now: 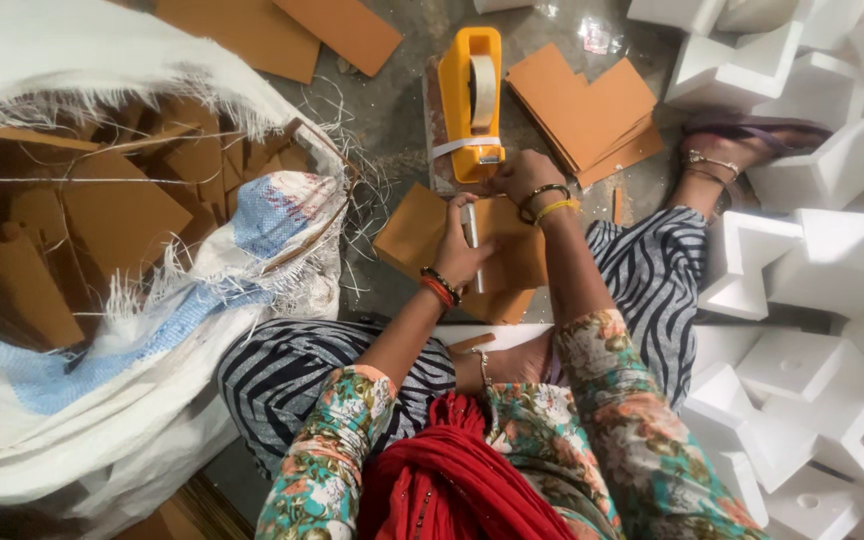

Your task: The person sits on the floor and assembles small boxes by inserting white foam inserts into brown cardboard pieces and securing them with tape. The person repeatedly picks up foam and cardboard, fits them together, and uses a tape dispenser to seal the joints.

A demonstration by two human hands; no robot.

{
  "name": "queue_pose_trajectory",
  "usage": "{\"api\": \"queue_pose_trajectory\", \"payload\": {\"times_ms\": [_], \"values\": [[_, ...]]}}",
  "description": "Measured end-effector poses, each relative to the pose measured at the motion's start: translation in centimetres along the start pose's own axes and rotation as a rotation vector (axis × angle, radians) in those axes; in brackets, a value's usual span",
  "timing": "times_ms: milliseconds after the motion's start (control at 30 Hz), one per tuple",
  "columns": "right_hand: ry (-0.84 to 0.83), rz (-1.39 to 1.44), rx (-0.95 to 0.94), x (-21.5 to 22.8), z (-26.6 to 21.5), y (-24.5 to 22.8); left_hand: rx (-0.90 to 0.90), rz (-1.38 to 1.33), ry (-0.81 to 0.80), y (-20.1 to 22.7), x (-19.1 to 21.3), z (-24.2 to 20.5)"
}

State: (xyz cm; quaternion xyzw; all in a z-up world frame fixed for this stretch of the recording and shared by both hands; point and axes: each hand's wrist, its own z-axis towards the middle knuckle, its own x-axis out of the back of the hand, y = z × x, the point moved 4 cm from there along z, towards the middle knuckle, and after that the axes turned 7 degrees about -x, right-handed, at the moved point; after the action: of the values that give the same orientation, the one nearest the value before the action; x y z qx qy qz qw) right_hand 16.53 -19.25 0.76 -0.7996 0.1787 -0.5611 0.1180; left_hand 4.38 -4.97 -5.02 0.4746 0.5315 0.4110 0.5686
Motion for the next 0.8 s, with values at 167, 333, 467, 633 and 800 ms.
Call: {"api": "queue_pose_trajectory", "payload": {"times_ms": [167, 333, 467, 633, 800], "values": [[-0.118, 0.514, -0.002, 0.7, -2.7, 4.9, -0.368, 0.209, -0.069, 4.8, -0.5, -1.7], [-0.228, 0.894, 0.263, -0.7, -11.7, 7.5, -0.370, 0.510, -0.283, 10.1, -0.6, -5.0], [-0.045, 0.810, 0.326, -1.3, -15.9, 7.8, -0.399, 0.522, -0.398, 13.2, -0.8, -6.3], [-0.236, 0.830, 0.179, 0.5, -15.8, 9.9, -0.466, 0.466, -0.570, 13.9, -2.3, -8.0], [-0.829, -0.130, 0.028, 3.9, -15.6, 14.5, -0.269, -0.047, -0.856, 11.4, -2.1, -8.0]]}}
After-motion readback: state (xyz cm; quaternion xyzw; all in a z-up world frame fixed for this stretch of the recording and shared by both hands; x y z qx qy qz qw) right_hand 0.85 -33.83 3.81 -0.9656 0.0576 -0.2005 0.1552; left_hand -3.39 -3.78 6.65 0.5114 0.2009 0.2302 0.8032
